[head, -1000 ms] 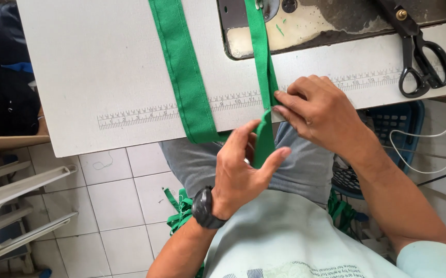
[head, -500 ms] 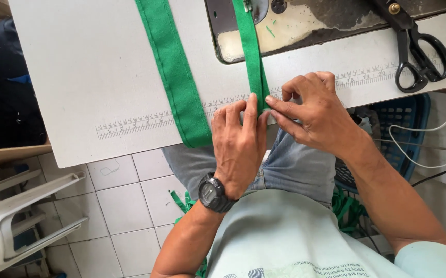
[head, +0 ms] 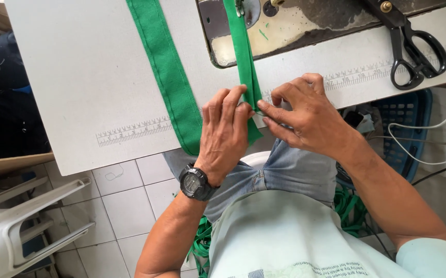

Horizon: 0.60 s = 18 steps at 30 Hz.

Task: The person is sewing green fabric strips using an industrial sewing machine, aligning the edges and feeding them through.

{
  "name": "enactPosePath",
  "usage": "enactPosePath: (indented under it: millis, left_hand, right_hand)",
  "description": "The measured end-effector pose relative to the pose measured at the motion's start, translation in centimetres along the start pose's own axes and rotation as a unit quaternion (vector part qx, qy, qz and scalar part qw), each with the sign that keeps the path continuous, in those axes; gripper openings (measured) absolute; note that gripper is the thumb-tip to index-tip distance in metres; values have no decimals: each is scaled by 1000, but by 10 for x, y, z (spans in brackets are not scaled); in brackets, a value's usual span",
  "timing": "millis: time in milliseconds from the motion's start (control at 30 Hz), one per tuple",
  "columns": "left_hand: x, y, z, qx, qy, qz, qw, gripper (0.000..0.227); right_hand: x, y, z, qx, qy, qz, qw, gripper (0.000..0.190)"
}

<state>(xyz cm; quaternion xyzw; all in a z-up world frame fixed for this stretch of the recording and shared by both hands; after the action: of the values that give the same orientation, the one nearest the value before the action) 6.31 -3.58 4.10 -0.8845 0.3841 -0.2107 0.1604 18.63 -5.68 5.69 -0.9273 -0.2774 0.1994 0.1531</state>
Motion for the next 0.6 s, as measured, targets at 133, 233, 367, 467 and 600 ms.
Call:
enactPosePath:
  millis: [133,233,367,467,600]
  left_hand:
    - [7,-6,-6,21,35,26,999,4]
    - [6,-5,0,20,38,43,998,3]
    - [7,-4,0,21,43,43,998,6]
    - [5,-3,2,21,57,38,997,2]
    - [7,-4,0,25,55,41,997,4]
  right_hand:
    - [-4,-2,0,-4,7,-8,1000,25]
    - [-4,-2,0,-4,8,-7,1000,25]
    - [-5,3,-1,5,-7,-19,1000,22]
    - [-9,0,-9,34,-25,-35,998,16]
    - [-7,3,-8,42,-42,-23,998,18]
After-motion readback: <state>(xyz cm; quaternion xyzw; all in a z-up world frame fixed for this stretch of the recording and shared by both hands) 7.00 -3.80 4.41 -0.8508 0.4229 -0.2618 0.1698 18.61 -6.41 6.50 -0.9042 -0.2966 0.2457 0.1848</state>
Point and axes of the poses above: each hand's wrist, its own y-axis away from the middle knuckle, its own z-axis out of the palm, x = y × z, the point moved 10 cm from there along -y, towards the middle knuckle, and after that the axes turned 1 degree about z, right-handed, at the moved point
